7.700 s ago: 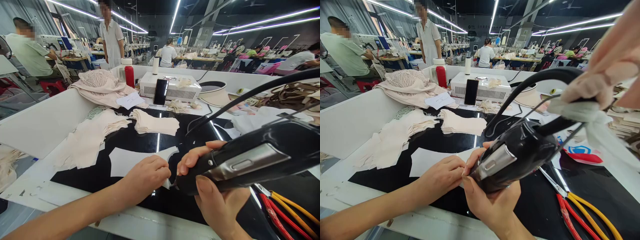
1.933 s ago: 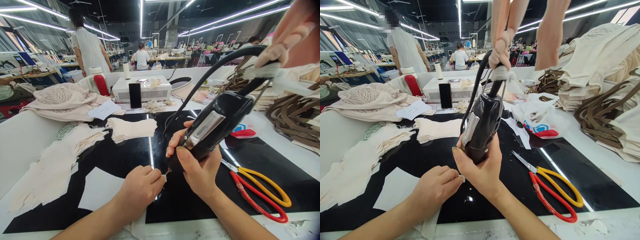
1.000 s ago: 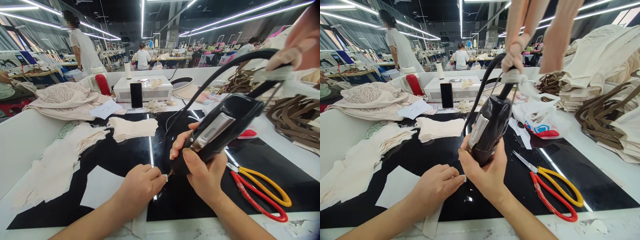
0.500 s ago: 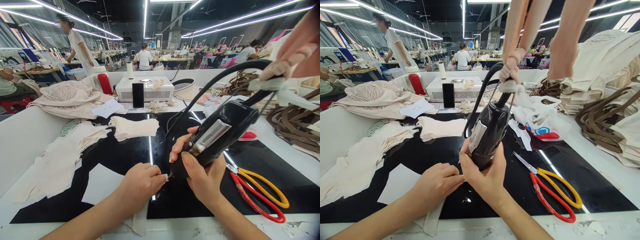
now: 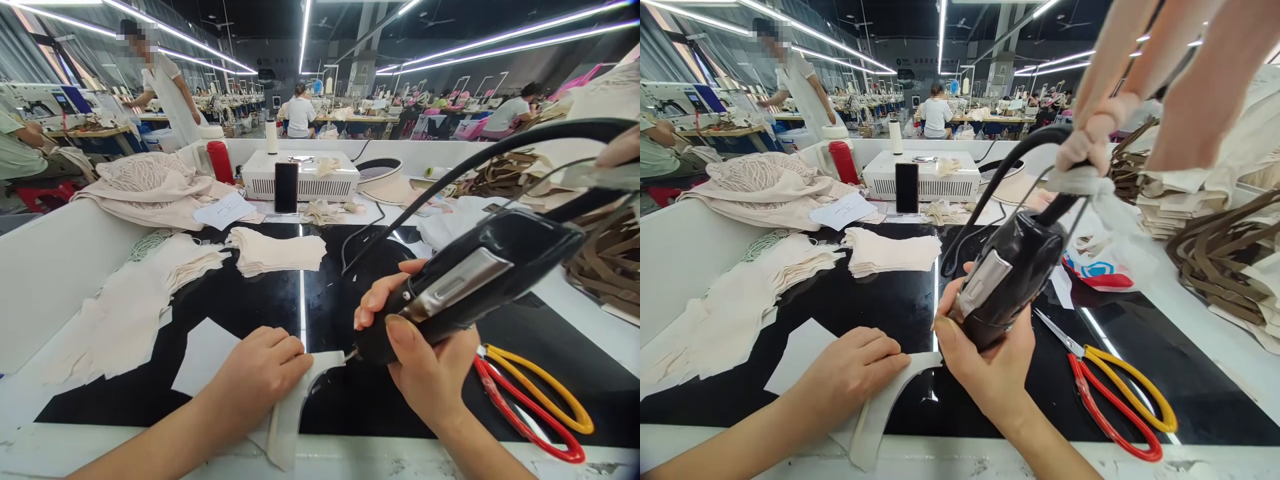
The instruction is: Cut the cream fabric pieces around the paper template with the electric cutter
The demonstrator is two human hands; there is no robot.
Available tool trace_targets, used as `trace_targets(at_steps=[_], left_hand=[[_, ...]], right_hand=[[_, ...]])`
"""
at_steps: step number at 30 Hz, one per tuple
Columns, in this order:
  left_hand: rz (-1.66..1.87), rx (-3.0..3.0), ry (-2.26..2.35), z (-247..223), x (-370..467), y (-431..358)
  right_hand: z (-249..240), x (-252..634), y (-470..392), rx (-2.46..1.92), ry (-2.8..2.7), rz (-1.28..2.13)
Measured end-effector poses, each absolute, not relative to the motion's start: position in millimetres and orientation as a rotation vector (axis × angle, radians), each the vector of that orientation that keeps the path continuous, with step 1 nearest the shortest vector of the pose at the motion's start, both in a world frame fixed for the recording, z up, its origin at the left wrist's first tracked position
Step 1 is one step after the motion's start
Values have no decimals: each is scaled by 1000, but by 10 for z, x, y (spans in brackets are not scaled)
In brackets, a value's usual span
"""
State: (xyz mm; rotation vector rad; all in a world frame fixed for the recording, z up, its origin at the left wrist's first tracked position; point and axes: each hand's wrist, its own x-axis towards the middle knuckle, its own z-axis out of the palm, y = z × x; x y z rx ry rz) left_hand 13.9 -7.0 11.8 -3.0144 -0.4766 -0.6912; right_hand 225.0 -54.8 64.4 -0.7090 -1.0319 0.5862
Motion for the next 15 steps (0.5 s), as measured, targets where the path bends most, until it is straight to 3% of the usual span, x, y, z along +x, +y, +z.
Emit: trace_targets(at_steps=[15], left_hand=[[-710, -2984, -562, 25, 235, -158]], right_hand=[[752, 2232, -467, -723, -1016, 576]])
